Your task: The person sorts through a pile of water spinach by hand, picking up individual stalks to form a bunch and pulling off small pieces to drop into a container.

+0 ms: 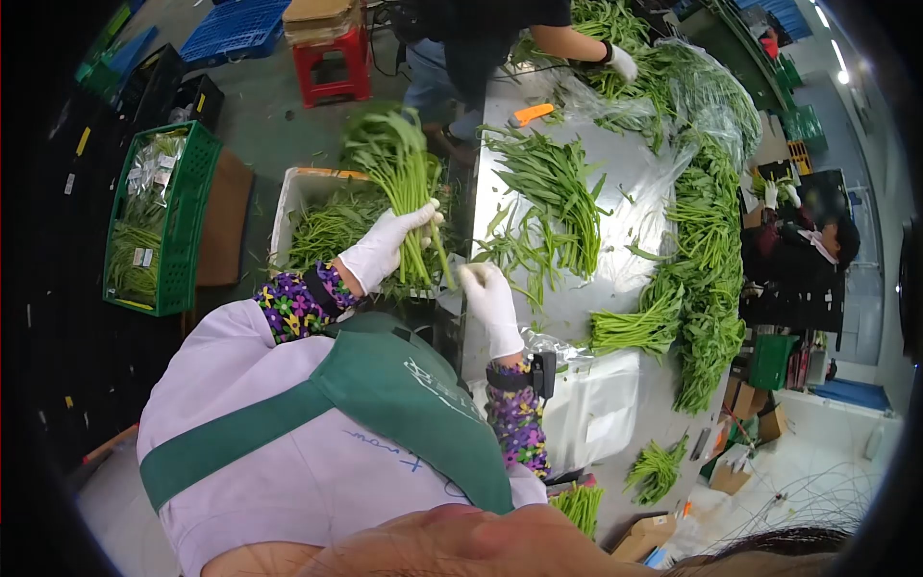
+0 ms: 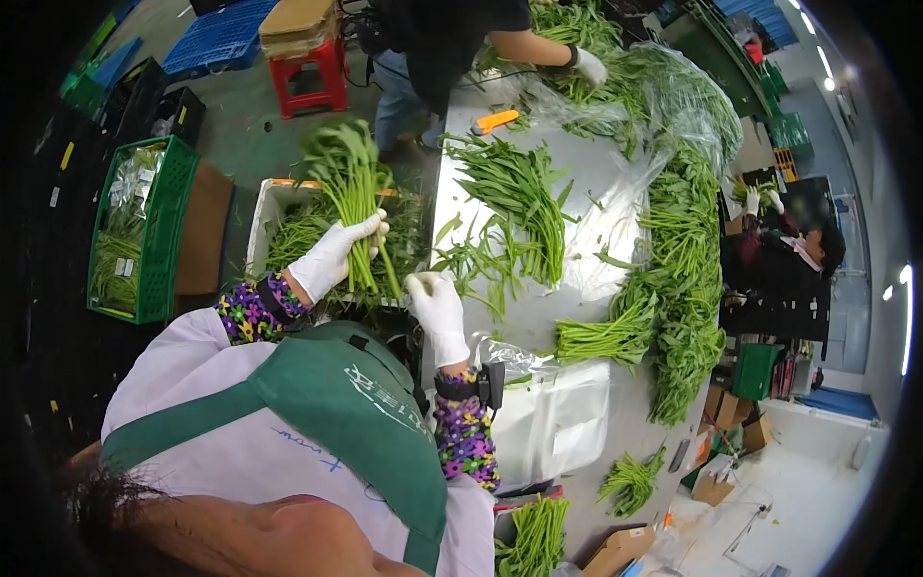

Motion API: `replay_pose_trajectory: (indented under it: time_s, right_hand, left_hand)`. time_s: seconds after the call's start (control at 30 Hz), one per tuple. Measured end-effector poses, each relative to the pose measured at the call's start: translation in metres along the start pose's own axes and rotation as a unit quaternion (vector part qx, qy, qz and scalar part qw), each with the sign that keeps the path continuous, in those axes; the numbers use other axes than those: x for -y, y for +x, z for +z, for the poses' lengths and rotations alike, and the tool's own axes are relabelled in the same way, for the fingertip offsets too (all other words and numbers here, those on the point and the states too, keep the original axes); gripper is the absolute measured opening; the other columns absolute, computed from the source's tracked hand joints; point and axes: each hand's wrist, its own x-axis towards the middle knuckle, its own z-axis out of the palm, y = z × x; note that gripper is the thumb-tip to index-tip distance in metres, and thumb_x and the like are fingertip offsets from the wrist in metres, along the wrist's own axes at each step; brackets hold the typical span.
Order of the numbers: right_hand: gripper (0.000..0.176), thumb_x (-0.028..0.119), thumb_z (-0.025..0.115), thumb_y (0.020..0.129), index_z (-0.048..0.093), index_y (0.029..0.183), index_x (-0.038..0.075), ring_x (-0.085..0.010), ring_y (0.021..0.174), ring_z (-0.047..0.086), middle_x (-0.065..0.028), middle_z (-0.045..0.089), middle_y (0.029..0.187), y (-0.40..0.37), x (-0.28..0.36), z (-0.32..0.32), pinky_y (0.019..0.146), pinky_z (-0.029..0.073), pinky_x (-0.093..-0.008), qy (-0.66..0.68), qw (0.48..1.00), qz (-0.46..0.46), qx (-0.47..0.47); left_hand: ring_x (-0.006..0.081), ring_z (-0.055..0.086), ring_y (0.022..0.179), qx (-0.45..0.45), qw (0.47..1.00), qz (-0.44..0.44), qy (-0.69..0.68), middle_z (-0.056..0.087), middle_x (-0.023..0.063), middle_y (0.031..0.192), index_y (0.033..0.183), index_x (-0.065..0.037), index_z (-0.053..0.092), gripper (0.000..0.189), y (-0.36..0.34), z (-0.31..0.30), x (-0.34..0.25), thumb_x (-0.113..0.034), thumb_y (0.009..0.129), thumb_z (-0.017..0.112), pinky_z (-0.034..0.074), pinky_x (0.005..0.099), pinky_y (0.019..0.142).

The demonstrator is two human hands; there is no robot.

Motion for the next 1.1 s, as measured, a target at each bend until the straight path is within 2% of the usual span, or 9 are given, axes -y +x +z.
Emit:
replay_pose_trajectory:
  time_s: [0.1,0.3,0.4,0.5,0.7,0.83,0.9,1.0,1.1]
  right_hand:
    - [0.03,0.026,0.054,0.088,0.064,0.093,-0.002,-0.0133,0.075,0.058,-0.0063,0.065,0.081,0.016,0.009,0.0,0.069,0.046,-0.0273,-0.135,0.982,-0.13,-0.018]
    - [0.026,0.023,0.058,0.084,0.066,0.088,-0.002,-0.0156,0.066,0.061,-0.0085,0.065,0.073,0.023,0.044,-0.005,0.065,0.047,-0.0285,0.223,0.961,0.119,0.111]
    - [0.022,0.023,0.061,0.08,0.066,0.078,0.001,-0.0193,0.059,0.06,-0.0095,0.064,0.069,0.024,0.031,-0.004,0.06,0.047,-0.0324,0.019,0.999,-0.026,0.041]
    - [0.015,0.024,0.063,0.075,0.065,0.07,0.01,-0.0301,0.059,0.057,-0.012,0.06,0.065,0.02,0.035,-0.002,0.055,0.043,-0.04,-0.29,0.909,-0.279,-0.104]
    - [0.026,0.032,0.061,0.079,0.064,0.089,0.008,-0.0301,0.07,0.06,-0.0138,0.063,0.076,0.03,0.0,-0.004,0.061,0.045,-0.043,-0.369,0.902,-0.088,-0.207]
    - [0.052,0.047,0.052,0.085,0.058,0.112,0.003,-0.0306,0.098,0.059,-0.0167,0.063,0.103,0.007,-0.004,-0.004,0.082,0.046,-0.0359,-0.113,0.983,0.004,0.142]
    - [0.038,0.037,0.052,0.087,0.06,0.105,0.004,-0.0308,0.089,0.061,-0.0173,0.064,0.093,-0.011,0.012,0.008,0.075,0.047,-0.0351,0.086,0.985,-0.012,0.151]
    - [0.024,0.029,0.053,0.086,0.061,0.089,0.006,-0.0349,0.074,0.06,-0.0199,0.06,0.074,-0.012,0.021,0.012,0.065,0.047,-0.0397,-0.075,0.996,-0.045,0.001]
    - [0.025,0.03,0.054,0.085,0.062,0.088,0.006,-0.0347,0.078,0.06,-0.0186,0.062,0.078,-0.005,0.006,-0.008,0.068,0.047,-0.0402,-0.069,0.99,-0.036,0.118]
  left_hand:
    - [0.009,0.058,0.076,0.083,0.99,-0.1,0.061,0.06,0.0014,0.086,0.109,-0.006,0.056,0.026,-0.015,0.01,0.002,-0.021,0.088,0.059,0.047,0.0197,0.058]
    - [0.0087,0.058,0.065,0.184,0.969,-0.167,0.002,0.059,-0.0003,0.081,0.106,-0.008,0.054,0.022,-0.025,0.016,0.019,-0.017,0.086,0.061,0.05,0.0205,0.054]
    - [0.008,0.058,0.063,0.152,0.968,-0.196,0.026,0.059,-0.0008,0.079,0.103,-0.008,0.055,0.02,-0.022,0.014,0.017,-0.016,0.086,0.061,0.05,0.021,0.052]
    - [0.0075,0.057,0.061,0.116,0.973,-0.192,0.062,0.06,-0.0011,0.077,0.1,-0.008,0.056,0.016,-0.019,0.014,0.019,-0.016,0.086,0.061,0.05,0.021,0.052]
    - [0.0069,0.057,0.062,0.131,0.967,-0.181,0.122,0.06,0.0,0.078,0.103,-0.005,0.057,0.021,-0.014,0.019,0.011,-0.017,0.086,0.061,0.05,0.021,0.054]
    - [0.0096,0.058,0.07,0.033,0.998,-0.034,0.03,0.06,0.0021,0.086,0.112,-0.004,0.056,0.028,-0.004,0.02,0.016,-0.016,0.087,0.06,0.05,0.0207,0.061]
    - [0.0111,0.059,0.075,0.025,1.0,0.009,0.011,0.059,0.0019,0.087,0.114,-0.006,0.055,0.031,0.003,0.022,0.018,-0.015,0.086,0.061,0.05,0.0226,0.067]
    - [0.011,0.058,0.076,0.048,0.999,-0.016,0.012,0.059,0.0017,0.084,0.115,-0.005,0.054,0.033,-0.004,0.04,0.02,-0.016,0.085,0.062,0.05,0.0233,0.068]
    - [0.0104,0.058,0.069,0.103,0.992,-0.076,-0.007,0.058,0.0016,0.08,0.112,-0.002,0.053,0.034,-0.001,0.04,0.018,-0.017,0.084,0.064,0.051,0.0245,0.067]
